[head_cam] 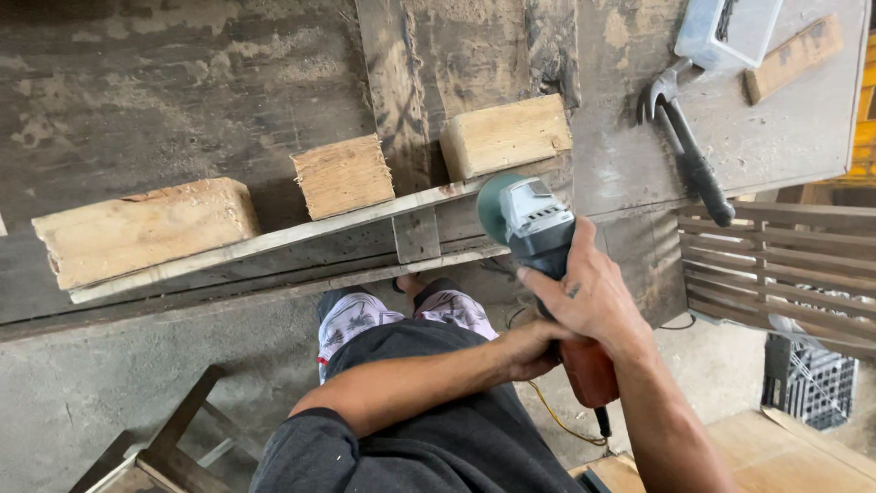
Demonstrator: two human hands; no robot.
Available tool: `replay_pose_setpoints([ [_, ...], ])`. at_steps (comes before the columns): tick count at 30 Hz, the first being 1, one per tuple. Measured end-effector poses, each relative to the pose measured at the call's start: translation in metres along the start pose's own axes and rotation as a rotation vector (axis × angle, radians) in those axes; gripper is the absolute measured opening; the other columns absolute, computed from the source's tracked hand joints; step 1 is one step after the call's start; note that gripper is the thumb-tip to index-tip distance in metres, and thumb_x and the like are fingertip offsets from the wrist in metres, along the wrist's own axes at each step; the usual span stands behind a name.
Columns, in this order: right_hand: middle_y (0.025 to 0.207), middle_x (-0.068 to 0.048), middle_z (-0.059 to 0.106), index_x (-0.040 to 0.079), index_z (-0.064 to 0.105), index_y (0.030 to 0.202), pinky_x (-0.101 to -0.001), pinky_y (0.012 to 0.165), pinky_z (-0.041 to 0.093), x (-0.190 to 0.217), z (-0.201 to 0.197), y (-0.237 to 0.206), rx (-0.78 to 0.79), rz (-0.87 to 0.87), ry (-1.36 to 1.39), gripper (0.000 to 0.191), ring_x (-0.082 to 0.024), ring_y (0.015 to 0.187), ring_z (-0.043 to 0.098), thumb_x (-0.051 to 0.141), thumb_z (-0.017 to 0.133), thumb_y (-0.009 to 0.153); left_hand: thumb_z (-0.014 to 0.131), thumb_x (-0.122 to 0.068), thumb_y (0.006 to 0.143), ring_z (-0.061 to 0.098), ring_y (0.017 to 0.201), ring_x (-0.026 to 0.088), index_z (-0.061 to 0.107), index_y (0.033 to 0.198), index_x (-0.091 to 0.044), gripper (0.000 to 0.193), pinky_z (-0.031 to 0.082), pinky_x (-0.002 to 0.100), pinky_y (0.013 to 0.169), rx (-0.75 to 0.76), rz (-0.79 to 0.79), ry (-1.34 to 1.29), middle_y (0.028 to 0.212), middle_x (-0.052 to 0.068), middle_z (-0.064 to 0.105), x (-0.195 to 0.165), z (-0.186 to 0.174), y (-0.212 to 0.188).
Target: The person uses an angle grinder with a sanding disc to smooth the surfaces of several small wooden blocks on a workbench. They repeatedly reposition the blocks and move the grinder across each piece to sand multiple faces.
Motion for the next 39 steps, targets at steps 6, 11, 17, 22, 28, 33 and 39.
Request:
replay_pose_setpoints([
  [6, 0.103, -0.037, 0.067, -0.014, 0.020, 0.139, -0.0494, 0.081, 0.061, 0.037, 0.040, 0.005, 0.214, -0.120, -0.037, 0.099, -0.048, 0.091, 0.073, 0.042, 0.076, 0.081, 0.077, -0.008, 0.078, 0.058, 0.129, 0.029, 0.040, 0.148, -0.008, 0.078, 0.049, 0.048, 0.111, -0.155, 0.241, 0.011, 0.135, 0.009, 0.060, -0.038, 0.012, -0.069],
  [11, 0.107, -0.035, 0.067, -0.012, 0.023, 0.138, -0.0485, 0.080, 0.063, 0.035, 0.037, 0.015, 0.280, -0.066, -0.021, 0.092, -0.046, 0.092, 0.074, 0.045, 0.072, 0.084, 0.075, -0.008, 0.079, 0.059, 0.130, 0.030, 0.041, 0.146, -0.007, 0.075, 0.050, 0.048, 0.114, -0.161, 0.243, 0.044, 0.134, 0.011, 0.059, -0.046, 0.020, -0.059],
  [17, 0.100, -0.034, 0.071, -0.008, 0.025, 0.142, -0.0545, 0.083, 0.059, 0.029, 0.009, 0.009, 0.117, -0.043, -0.071, 0.095, -0.050, 0.091, 0.072, 0.041, 0.075, 0.079, 0.074, -0.005, 0.083, 0.061, 0.127, 0.030, 0.044, 0.144, -0.002, 0.068, 0.050, 0.050, 0.111, -0.177, 0.153, -0.001, 0.134, 0.012, 0.060, -0.035, 0.026, -0.038],
  [22, 0.102, -0.036, 0.068, -0.010, 0.026, 0.137, -0.0534, 0.083, 0.059, 0.049, 0.036, 0.012, 0.229, -0.130, -0.050, 0.092, -0.051, 0.094, 0.071, 0.043, 0.076, 0.081, 0.076, -0.005, 0.079, 0.061, 0.126, 0.030, 0.044, 0.145, -0.007, 0.073, 0.051, 0.049, 0.110, -0.193, 0.273, -0.007, 0.133, 0.012, 0.059, -0.046, 0.019, -0.066],
  [28, 0.109, -0.035, 0.066, -0.009, 0.026, 0.138, -0.0490, 0.082, 0.062, -0.001, 0.013, 0.017, 0.197, -0.050, -0.016, 0.092, -0.048, 0.095, 0.073, 0.044, 0.075, 0.081, 0.076, -0.005, 0.079, 0.062, 0.125, 0.027, 0.044, 0.145, -0.008, 0.074, 0.051, 0.046, 0.110, -0.125, 0.219, -0.016, 0.132, 0.007, 0.061, -0.021, 0.016, -0.009],
  [33, 0.107, -0.033, 0.069, -0.005, 0.029, 0.138, -0.0507, 0.085, 0.060, -0.059, -0.028, 0.023, 0.047, 0.066, -0.078, 0.092, -0.045, 0.098, 0.073, 0.045, 0.078, 0.079, 0.075, -0.006, 0.088, 0.065, 0.121, 0.030, 0.044, 0.147, 0.003, 0.067, 0.053, 0.047, 0.106, -0.044, 0.100, 0.047, 0.128, 0.013, 0.065, -0.002, 0.020, 0.060],
  [39, 0.109, -0.031, 0.069, -0.003, 0.030, 0.136, -0.0511, 0.081, 0.064, -0.060, -0.037, 0.028, 0.097, 0.149, -0.023, 0.086, -0.040, 0.096, 0.075, 0.045, 0.075, 0.081, 0.072, -0.004, 0.089, 0.063, 0.124, 0.030, 0.044, 0.147, 0.001, 0.065, 0.054, 0.046, 0.108, -0.047, 0.091, 0.011, 0.132, 0.012, 0.063, -0.010, 0.033, 0.067],
])
Point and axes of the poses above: each hand's wrist, its own y-axis towards the middle knuckle, its own z-axis out of the palm, x = y × z, the point moved 6 cm from there along y, towards the middle knuckle
